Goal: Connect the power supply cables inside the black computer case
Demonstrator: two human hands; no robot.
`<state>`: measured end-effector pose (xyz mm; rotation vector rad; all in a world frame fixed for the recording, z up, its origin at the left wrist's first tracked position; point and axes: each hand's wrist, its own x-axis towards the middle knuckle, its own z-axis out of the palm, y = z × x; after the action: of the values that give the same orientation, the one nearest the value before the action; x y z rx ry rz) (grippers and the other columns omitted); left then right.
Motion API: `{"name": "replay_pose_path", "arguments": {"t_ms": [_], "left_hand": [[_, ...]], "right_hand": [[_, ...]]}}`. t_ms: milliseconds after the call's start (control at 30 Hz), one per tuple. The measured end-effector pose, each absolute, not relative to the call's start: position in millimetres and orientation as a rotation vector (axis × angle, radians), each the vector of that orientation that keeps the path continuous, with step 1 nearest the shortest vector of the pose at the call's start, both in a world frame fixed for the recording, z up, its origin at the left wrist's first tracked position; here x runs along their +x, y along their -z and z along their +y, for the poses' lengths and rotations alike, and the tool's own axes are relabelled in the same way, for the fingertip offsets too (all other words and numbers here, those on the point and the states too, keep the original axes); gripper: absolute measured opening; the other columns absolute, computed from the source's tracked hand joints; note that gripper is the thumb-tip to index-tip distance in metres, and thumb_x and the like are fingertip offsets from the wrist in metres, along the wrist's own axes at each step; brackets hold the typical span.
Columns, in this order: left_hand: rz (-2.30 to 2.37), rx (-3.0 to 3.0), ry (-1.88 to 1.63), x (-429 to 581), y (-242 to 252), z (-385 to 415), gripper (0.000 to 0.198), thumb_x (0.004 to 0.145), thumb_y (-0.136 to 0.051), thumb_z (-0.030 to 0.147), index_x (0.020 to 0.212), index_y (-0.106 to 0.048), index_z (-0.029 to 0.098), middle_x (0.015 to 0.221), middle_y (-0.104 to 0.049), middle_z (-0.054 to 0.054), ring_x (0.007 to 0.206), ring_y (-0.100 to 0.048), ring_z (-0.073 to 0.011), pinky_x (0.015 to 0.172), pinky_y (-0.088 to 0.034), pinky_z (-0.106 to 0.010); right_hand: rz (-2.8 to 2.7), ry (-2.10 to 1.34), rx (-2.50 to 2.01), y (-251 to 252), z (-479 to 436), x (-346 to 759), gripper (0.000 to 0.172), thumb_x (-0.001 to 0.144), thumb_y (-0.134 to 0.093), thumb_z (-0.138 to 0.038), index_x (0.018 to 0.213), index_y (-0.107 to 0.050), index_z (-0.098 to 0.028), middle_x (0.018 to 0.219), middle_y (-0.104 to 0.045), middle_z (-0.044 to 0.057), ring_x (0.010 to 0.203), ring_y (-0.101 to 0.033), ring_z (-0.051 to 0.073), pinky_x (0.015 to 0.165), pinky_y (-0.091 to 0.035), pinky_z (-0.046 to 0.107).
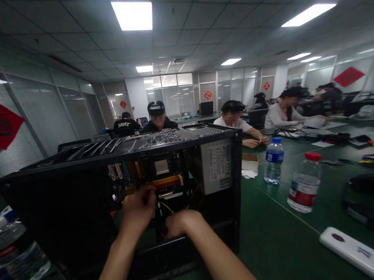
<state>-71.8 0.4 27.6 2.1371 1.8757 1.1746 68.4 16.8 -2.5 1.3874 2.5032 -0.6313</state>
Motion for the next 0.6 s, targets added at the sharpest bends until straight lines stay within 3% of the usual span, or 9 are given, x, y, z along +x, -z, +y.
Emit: {"name": "replay_pose_path", "arguments": {"t_ms": [133,333,500,600], "left_hand": [[1.857,2.157,-1.143,-70.2,-26.2,2.1,0.026,0.087,-0.049,0.026,0.099,-0.072,0.024,0.083,-0.075,-0.003,0.08,-0.07,-0.0204,0.068,-0.044,-0.027],[1.856,2.232,-1.063,-65.7,-25.2,1.9,0.026,0.089,-0.048,0.029,0.1,-0.071,0.025,0.084,-0.075,-0.003,0.08,-0.07,-0.019,0.072,-0.045,-0.026],[1.856,2.237,-1.039,-67.5,-28.2,1.2,0.028,0.089,-0.045,0.03,0.101,-0.071,0.024,0.085,-0.076,-0.004,0.08,-0.07,-0.0192,0.071,-0.045,-0.026],[1.808,2.225,-1.078,-69.1,-30.1,1.8,0.03,0.089,-0.044,0.03,0.103,-0.07,0.023,0.089,-0.077,-0.005,0.085,-0.071,-0.0207,0.073,-0.047,-0.027]], "right_hand": [[2.354,0.72,1.107,9.1,31.5,66.8,0.027,0.084,-0.055,-0.03,0.092,-0.075,-0.014,0.085,-0.074,0.008,0.078,-0.07,0.024,0.062,-0.049,0.03],[2.135,0.959,1.161,21.7,46.9,70.2,0.023,0.082,-0.057,-0.032,0.087,-0.073,-0.016,0.075,-0.07,0.002,0.065,-0.065,0.02,0.063,-0.05,0.03],[2.505,0.986,1.332,20.7,40.3,69.8,0.018,0.074,-0.062,-0.033,0.067,-0.064,-0.016,0.058,-0.059,-0.001,0.054,-0.057,0.016,0.056,-0.045,0.026],[2.874,1.266,1.675,10.8,33.4,68.1,0.018,0.077,-0.055,-0.031,0.067,-0.062,-0.017,0.057,-0.057,-0.002,0.053,-0.054,0.014,0.051,-0.04,0.023]]}}
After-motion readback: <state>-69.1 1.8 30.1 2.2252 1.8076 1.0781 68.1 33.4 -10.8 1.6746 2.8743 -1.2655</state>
